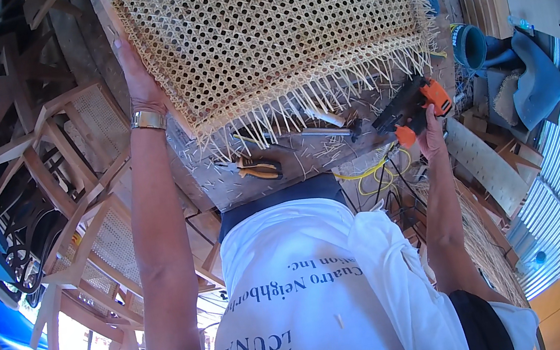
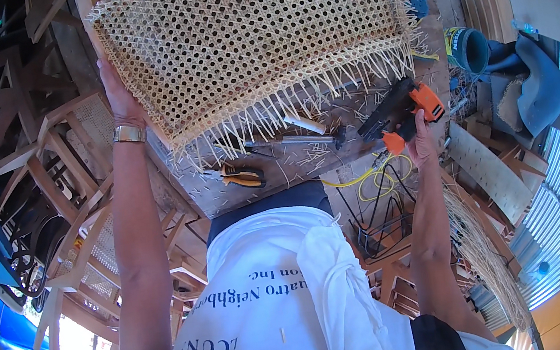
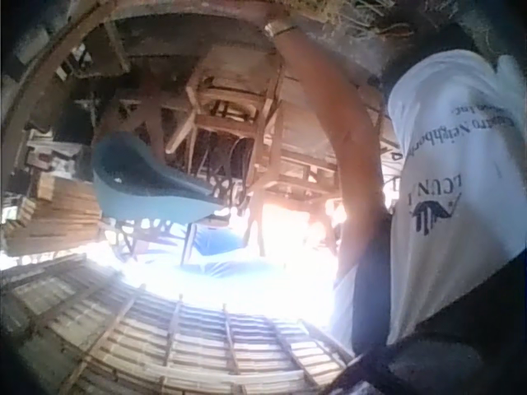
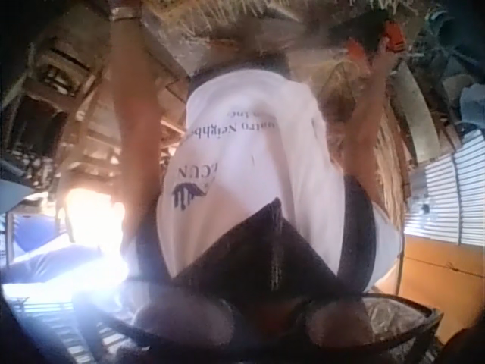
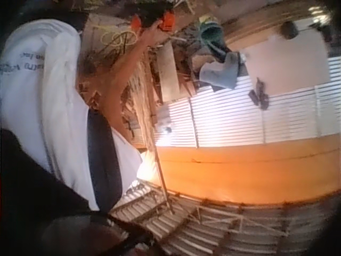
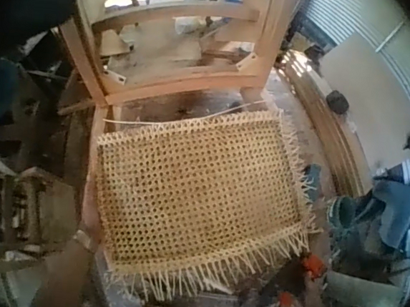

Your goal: Stapling and hammering cane webbing onto a wooden chair frame.

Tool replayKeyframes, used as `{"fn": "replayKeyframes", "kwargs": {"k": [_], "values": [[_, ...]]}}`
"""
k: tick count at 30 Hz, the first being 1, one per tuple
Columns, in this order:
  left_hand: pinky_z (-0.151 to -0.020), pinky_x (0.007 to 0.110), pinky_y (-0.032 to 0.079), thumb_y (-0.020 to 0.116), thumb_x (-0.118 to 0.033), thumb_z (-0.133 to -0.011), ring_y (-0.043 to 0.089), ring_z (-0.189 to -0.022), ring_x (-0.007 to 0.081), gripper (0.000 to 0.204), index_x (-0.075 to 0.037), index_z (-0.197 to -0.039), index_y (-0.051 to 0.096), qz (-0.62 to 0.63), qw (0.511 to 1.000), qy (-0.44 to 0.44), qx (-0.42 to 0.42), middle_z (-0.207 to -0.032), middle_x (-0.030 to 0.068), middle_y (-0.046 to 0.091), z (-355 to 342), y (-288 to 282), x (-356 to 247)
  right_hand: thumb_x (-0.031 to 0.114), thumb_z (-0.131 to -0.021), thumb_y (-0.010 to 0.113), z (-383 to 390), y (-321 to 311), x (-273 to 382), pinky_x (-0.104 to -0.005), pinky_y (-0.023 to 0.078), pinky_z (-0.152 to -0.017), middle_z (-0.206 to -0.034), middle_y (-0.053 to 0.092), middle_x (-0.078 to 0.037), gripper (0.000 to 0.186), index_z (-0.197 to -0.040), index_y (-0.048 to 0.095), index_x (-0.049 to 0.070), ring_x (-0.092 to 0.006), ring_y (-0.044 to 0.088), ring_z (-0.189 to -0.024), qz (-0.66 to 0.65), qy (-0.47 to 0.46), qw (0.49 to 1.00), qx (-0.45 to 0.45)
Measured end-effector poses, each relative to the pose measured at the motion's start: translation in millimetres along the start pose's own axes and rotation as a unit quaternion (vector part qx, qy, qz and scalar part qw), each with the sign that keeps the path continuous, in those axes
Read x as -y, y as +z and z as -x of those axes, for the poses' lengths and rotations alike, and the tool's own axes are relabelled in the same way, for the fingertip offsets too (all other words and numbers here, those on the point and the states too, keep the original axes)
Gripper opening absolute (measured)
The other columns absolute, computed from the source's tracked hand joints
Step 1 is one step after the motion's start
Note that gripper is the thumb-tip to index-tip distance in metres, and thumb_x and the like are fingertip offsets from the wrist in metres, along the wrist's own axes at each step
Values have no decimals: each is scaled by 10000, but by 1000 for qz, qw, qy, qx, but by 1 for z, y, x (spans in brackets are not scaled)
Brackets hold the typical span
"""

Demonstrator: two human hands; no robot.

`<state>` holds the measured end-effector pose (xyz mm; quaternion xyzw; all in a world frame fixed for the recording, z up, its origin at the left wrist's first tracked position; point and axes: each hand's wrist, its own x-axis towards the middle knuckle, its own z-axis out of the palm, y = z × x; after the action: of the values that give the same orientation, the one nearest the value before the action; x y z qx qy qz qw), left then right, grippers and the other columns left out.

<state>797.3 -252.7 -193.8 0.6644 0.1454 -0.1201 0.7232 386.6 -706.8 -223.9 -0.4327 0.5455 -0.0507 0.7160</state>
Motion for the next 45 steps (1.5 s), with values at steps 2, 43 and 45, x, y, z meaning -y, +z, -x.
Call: {"fn": "replayKeyframes", "kwargs": {"k": [2, 43, 45], "values": [[-1144, 367, 315, 368, -597, -1003, 393, -1384, 225, 763, -60, -1537, 274, 19, 1000, -1, -5, -1542, 99, 365, -4, -3, 4, 427, -915, 691, 1, 1, 1, -332, 557, -800, -1094, 603, -10, 512, -1289, 498, 136, -152, 626, -929, 11, -5, 1000, -1], [-1098, 381, 388, 386, -572, -1012, 482, -1312, 224, 696, -88, -1511, 344, 51, 998, 11, 19, -1478, 78, 456, -18, -18, 20, 385, -921, 702, 0, 20, -8, -357, 425, -1034, -1343, 523, -53, 674, -1438, 406, 70, -182, 521, -1203, 175, -76, 978, -87], [-1100, 381, 385, 385, -575, -1011, 478, -1317, 225, 702, -87, -1513, 340, 40, 999, 13, 20, -1483, 79, 451, -17, -16, 18, 386, -920, 703, 2, 21, -7, -353, 455, -1001, -1327, 532, -49, 664, -1431, 414, 77, -174, 541, -1173, 169, -68, 979, -92]]}}
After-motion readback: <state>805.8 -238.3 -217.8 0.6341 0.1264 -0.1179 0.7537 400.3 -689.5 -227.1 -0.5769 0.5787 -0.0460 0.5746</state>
